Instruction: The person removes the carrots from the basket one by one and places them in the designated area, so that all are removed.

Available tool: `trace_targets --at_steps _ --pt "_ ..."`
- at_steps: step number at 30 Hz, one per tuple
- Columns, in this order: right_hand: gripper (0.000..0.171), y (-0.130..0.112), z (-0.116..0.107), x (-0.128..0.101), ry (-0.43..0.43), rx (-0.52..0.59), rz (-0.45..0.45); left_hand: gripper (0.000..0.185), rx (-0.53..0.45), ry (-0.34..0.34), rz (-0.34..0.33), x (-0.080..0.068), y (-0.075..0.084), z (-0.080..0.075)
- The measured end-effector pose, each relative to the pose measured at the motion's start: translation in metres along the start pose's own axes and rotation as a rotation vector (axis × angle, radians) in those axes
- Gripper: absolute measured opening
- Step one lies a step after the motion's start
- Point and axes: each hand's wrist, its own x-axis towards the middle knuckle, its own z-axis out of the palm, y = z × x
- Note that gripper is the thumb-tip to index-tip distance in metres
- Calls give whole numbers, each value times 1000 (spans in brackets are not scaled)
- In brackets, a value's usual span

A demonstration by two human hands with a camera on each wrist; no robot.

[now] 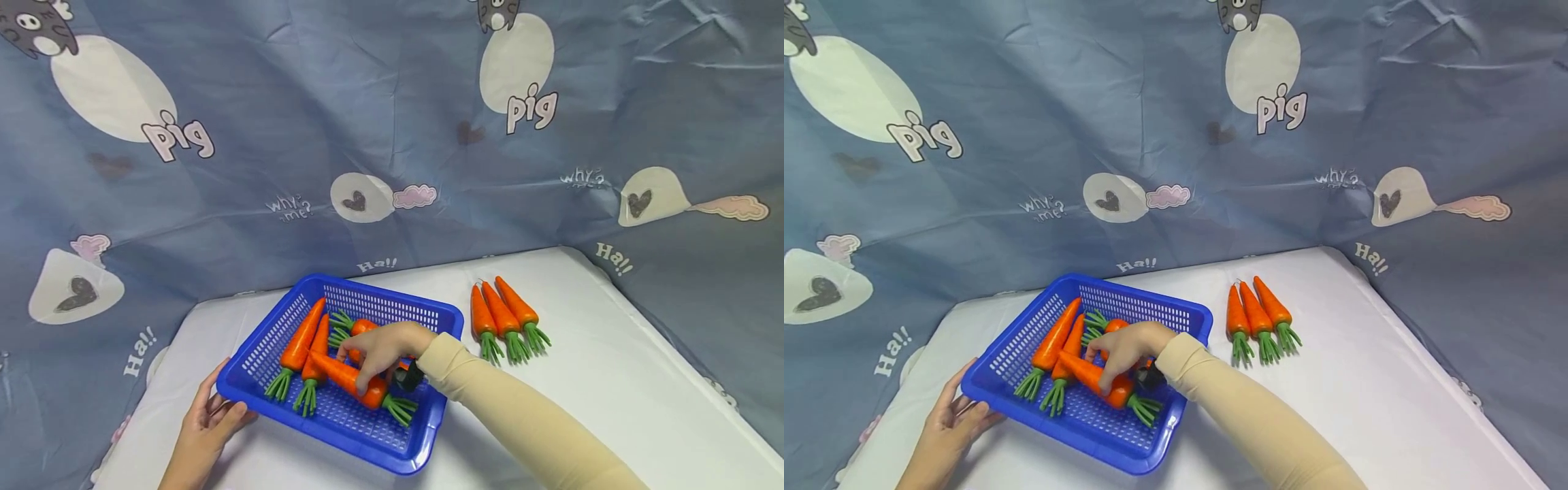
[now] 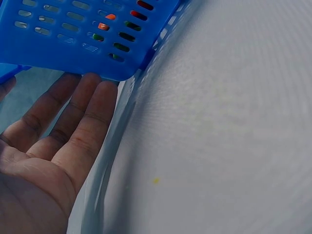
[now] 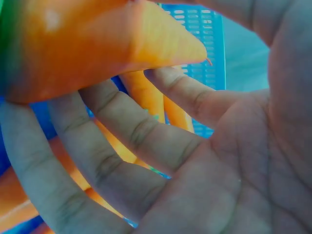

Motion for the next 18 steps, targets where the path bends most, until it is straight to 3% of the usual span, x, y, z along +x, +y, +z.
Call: trace_targets --at_steps 12,18 --pt "54 1 -12 -9 26 11 5 74 -54 -20 50 1 -4 -4" --pt "51 1 -19 -14 40 30 -14 75 -61 -9 38 -1 -5 -3"
